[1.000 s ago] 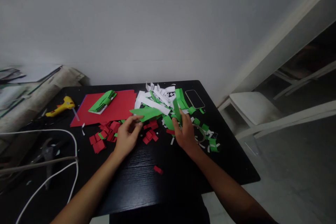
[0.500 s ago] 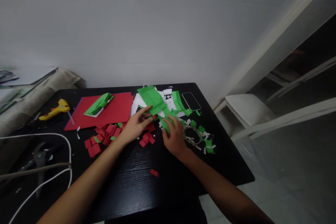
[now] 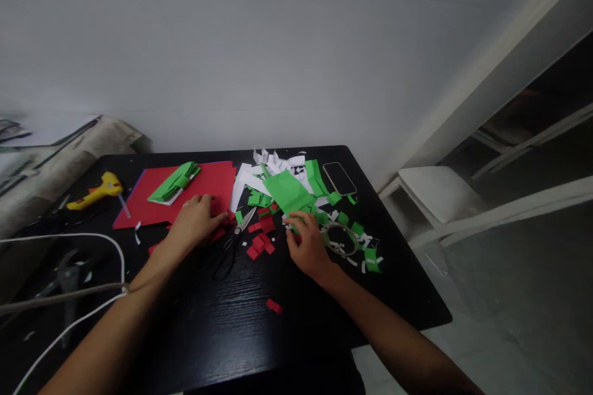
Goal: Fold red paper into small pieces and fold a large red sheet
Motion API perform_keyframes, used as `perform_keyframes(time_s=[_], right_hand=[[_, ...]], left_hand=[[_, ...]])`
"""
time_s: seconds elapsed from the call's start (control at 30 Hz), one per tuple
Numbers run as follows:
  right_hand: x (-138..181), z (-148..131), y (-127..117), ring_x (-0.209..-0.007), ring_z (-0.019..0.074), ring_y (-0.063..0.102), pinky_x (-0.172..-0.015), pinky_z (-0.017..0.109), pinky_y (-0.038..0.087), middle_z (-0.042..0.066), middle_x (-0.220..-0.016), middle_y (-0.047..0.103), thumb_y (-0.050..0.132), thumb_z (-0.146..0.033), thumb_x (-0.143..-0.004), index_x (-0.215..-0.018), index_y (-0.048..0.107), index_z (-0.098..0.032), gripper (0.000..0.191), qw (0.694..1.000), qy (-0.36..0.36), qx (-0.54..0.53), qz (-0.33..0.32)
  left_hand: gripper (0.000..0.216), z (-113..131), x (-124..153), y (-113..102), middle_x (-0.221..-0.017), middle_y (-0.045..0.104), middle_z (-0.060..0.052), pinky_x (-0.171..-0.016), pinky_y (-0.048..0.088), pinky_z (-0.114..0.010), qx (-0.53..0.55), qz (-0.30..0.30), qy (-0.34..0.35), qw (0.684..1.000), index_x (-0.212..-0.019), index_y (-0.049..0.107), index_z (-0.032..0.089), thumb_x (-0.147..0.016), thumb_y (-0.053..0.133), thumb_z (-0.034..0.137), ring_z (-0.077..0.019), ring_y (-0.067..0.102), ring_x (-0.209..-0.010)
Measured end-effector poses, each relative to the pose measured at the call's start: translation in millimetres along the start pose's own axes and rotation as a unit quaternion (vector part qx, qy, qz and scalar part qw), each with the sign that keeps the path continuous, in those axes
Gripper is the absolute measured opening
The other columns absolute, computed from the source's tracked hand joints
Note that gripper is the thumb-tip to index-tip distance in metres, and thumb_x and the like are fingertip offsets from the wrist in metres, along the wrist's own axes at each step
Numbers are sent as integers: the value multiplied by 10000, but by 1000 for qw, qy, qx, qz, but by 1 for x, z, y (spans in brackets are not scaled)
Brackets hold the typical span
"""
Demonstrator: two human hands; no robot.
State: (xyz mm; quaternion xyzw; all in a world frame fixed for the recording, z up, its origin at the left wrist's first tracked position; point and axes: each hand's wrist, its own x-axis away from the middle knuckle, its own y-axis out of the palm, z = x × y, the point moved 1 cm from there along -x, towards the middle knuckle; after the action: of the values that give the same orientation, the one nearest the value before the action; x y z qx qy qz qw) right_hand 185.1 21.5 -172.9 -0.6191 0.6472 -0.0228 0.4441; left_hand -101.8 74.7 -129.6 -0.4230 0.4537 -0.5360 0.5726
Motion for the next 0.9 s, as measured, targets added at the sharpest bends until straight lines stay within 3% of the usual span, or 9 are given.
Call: perform_keyframes(time_s=[0.23,0.47,0.63,0.8,0.9], right_hand=[[1,0,1,-1103,265,600,-1001,465,518,124,-1130,642,543,-101,-901,-1055,685,-188,227,1000,11,-16,-12],[0,0,0,-1087,260,604,-989,459,525,118,-1104,650,536,-95,-903,-1039,686,-194,225,1000,12,-24,-10],[0,0,-1,-1081,259,608,-989,456,526,112,-1101,653,539,-94,-902,-1034,686,-209,229,999,12,-28,-8],[1,0,0,-1072,262,611,-979,456,524,111,-1090,658,544,-101,-900,-1024,691,-205,218,1000,11,-23,-10],[1,1,1,-1062,262,613,-971,456,525,115,-1080,660,542,-102,-901,-1019,692,-198,214,1000,9,-25,-11]], left_hand=[[535,1,3,1,-1171,688,-222,-860,503,-401,-34,-52,-2,998,-1234,606,117,-868,587,507,-358,668,-1061],[337,-3,-1,-8,-932,752,-165,-711,471,-376,-21,0,-27,999,-1013,706,186,-932,430,364,-336,697,-842],[295,-15,3,-29,-804,709,-93,-680,437,-354,45,127,-92,987,-909,673,195,-920,475,414,-303,667,-765],[241,-28,10,-54,-700,602,-17,-696,406,-342,121,284,-120,944,-836,605,201,-888,533,425,-237,619,-718],[215,-38,9,-64,-685,560,5,-690,399,-346,143,338,-130,921,-822,581,191,-871,560,399,-205,580,-683]])
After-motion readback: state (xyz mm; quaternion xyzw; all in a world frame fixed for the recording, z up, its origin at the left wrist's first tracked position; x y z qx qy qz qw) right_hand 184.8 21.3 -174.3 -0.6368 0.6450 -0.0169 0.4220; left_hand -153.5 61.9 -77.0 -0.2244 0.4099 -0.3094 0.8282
